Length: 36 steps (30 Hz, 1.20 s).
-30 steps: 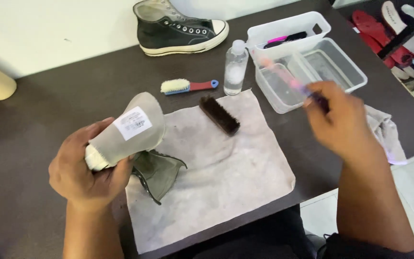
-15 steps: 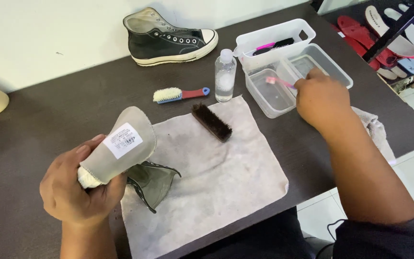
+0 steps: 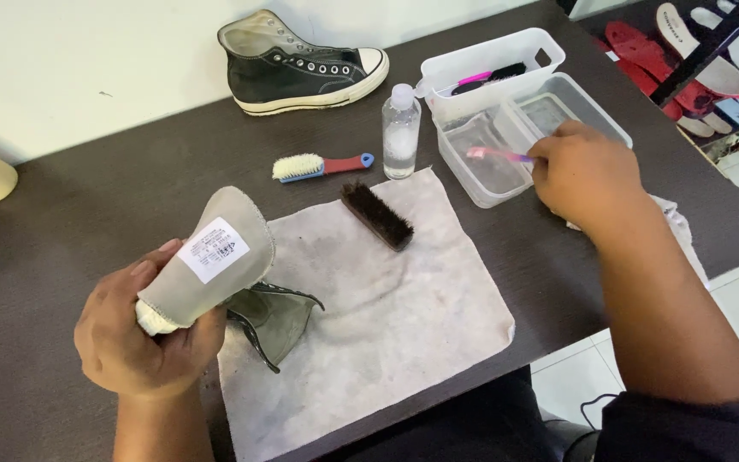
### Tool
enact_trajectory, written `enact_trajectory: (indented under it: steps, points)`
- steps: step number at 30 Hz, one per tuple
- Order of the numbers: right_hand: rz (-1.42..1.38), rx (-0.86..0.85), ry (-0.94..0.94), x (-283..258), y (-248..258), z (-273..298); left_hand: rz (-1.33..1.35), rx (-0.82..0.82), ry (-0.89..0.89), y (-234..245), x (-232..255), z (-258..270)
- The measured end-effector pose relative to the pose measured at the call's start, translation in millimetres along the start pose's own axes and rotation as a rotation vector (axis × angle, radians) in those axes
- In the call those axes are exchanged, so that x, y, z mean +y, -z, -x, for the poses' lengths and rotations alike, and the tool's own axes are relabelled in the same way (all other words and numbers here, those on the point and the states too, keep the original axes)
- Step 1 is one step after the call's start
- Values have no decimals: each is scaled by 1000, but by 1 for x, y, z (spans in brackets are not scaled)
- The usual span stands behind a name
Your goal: The person cleans a black high-top sneaker by spraying a liquid cleaner onto the upper and then scrubbing with a toothbrush. The person repeatedly scrubs the same areas of the shoe's upper and eyelets, then wipes the surface with a cloth.
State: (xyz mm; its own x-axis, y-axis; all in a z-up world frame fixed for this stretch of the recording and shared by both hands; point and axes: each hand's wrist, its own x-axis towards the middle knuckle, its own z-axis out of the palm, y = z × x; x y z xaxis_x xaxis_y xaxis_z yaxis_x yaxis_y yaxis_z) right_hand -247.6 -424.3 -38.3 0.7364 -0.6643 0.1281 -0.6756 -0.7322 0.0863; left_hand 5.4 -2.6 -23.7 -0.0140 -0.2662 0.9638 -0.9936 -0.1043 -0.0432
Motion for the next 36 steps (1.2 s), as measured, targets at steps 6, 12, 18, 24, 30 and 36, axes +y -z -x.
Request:
enact_trajectory:
  steps: [6, 12, 18, 24, 30, 36]
  points:
    - [-36, 173, -58, 5, 10, 19, -53, 14, -8, -3, 6, -7]
    - [197, 374, -18, 18, -15, 38, -173, -61, 128, 0, 15, -6]
    - [-467, 602, 248, -11, 0, 80, -173, -77, 142, -4, 22, -12]
    - [-79, 434, 504, -64, 3, 138, 4, -105, 80, -6, 20, -13]
    - [-312, 222, 703, -155, -6, 153, 32, -180, 61, 3, 17, -12]
    - [-280, 26, 799, -222, -21, 131, 116, -64, 72, 8, 25, 0]
